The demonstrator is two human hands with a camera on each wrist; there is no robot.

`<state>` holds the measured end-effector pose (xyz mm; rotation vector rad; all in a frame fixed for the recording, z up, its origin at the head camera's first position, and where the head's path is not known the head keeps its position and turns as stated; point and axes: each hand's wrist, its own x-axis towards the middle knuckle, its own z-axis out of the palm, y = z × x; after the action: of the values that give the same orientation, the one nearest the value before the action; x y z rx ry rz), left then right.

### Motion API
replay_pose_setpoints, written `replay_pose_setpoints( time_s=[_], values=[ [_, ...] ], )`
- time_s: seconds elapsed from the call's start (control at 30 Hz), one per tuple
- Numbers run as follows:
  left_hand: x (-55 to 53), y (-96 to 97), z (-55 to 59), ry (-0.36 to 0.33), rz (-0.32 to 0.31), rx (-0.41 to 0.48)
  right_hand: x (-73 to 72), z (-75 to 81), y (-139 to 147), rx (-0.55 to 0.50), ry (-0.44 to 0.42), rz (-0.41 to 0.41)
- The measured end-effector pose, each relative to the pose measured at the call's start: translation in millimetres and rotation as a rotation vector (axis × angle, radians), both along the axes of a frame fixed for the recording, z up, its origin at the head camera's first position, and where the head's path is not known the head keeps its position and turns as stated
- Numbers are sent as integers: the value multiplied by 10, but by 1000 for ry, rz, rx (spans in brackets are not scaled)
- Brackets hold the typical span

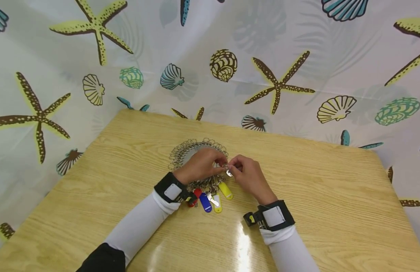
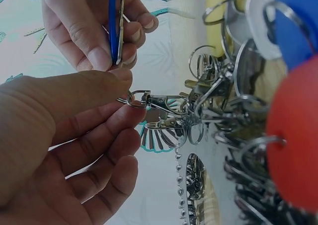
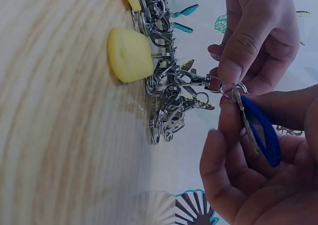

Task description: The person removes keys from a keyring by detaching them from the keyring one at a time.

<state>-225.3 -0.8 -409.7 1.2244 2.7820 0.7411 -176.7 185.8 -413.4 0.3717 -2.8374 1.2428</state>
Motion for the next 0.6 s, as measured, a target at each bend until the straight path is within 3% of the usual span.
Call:
replay_pose_setpoints(
  time_s=[0.2, 0.4, 0.6],
  values=[
    [7, 3, -10, -1, 9, -5, -14, -8, 13, 15, -43, -35],
    [-4, 1, -20, -7, -1, -11, -13, -24, 7, -55, -79, -45],
    [-8, 0, -25, -86, -12, 23, -24, -49, 4, -122, -81, -40]
  ],
)
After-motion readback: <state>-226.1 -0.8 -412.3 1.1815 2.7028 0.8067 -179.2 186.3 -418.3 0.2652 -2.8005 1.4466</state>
